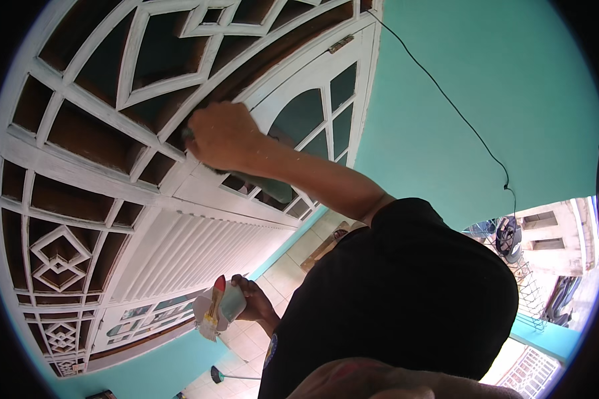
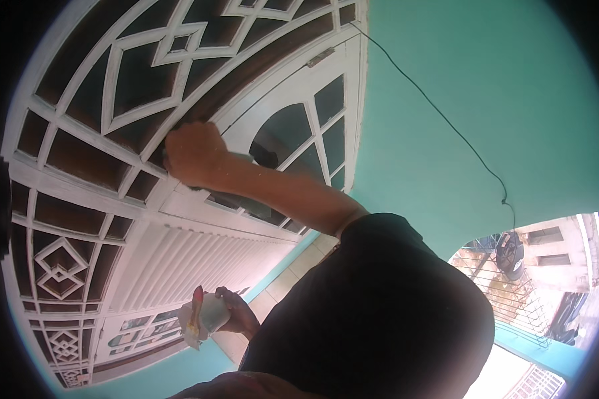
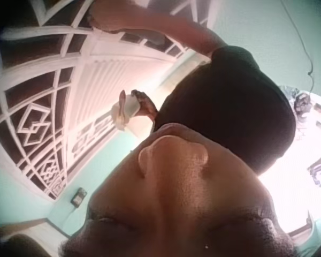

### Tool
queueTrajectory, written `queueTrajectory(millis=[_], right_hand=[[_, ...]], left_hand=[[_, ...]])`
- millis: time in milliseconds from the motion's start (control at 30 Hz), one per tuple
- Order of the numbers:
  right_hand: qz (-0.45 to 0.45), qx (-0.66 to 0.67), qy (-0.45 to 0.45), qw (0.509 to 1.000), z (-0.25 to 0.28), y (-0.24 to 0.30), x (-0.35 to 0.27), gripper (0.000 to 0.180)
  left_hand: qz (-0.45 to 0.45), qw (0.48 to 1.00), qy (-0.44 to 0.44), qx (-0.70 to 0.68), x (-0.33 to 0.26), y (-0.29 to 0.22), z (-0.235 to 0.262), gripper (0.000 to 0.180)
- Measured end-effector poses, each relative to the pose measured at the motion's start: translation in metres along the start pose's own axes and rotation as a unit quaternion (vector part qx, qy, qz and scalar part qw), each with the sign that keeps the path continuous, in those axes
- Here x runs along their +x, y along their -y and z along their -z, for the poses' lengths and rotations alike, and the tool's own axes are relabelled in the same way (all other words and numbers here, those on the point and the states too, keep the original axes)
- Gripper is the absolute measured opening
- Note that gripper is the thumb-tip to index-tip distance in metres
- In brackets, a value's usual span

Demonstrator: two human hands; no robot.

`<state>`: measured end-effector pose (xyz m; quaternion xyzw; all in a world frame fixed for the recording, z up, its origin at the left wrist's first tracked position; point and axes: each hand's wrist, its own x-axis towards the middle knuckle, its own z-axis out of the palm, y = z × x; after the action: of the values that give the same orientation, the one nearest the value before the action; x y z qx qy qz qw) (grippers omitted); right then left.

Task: The person paints a white decorative wooden door frame using a paintbrush and a small container of white paint. They repeatedly dip the brush into the container and apply paint to the intricate lattice patterns, occasionally wiping the surface with a cloth.

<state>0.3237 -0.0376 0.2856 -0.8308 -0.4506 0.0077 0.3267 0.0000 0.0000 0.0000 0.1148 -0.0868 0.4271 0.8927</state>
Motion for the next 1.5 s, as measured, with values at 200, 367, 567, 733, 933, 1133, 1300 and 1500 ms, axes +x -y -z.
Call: queueTrajectory(millis=[200, 367, 567, 733, 933, 1133, 1300, 1500], right_hand=[[0.083, 0.285, -0.219, 0.929, 0.03, -0.058, -0.056, 0.027], [-0.049, 0.423, -0.397, 0.813, 0.146, -0.158, -0.085, 0.031], [-0.033, -0.036, -0.372, 0.927, 0.21, -0.254, -0.002, 0.036], [-0.066, -0.14, -0.188, 0.97, 0.188, -0.249, 0.036, 0.039], [-0.018, -0.306, -0.21, 0.928, 0.199, -0.286, 0.022, 0.037], [0.015, -0.13, -0.241, 0.962, 0.172, -0.224, -0.02, 0.034], [0.028, 0.078, -0.486, 0.87, 0.235, -0.265, -0.037, 0.047], [0.008, -0.196, -0.496, 0.846, 0.264, -0.345, 0.051, 0.036]], left_hand=[[0.044, 0.999, -0.013, 0.004, 0.003, 0.007, -0.035, 0.094], [0.045, 0.999, -0.023, -0.008, 0.005, 0.021, -0.035, 0.094], [0.071, 0.997, -0.018, 0.013, 0.014, 0.031, -0.035, 0.089], [0.077, 0.997, -0.017, 0.024, 0.025, 0.045, -0.043, 0.084], [0.098, 0.995, -0.03, -0.011, 0.033, 0.06, -0.023, 0.079], [0.104, 0.994, -0.031, -0.014, 0.038, 0.069, -0.034, 0.079], [0.089, 0.995, -0.046, -0.008, 0.038, 0.07, -0.03, 0.082], [0.097, 0.995, -0.027, 0.014, 0.039, 0.071, -0.025, 0.089]])
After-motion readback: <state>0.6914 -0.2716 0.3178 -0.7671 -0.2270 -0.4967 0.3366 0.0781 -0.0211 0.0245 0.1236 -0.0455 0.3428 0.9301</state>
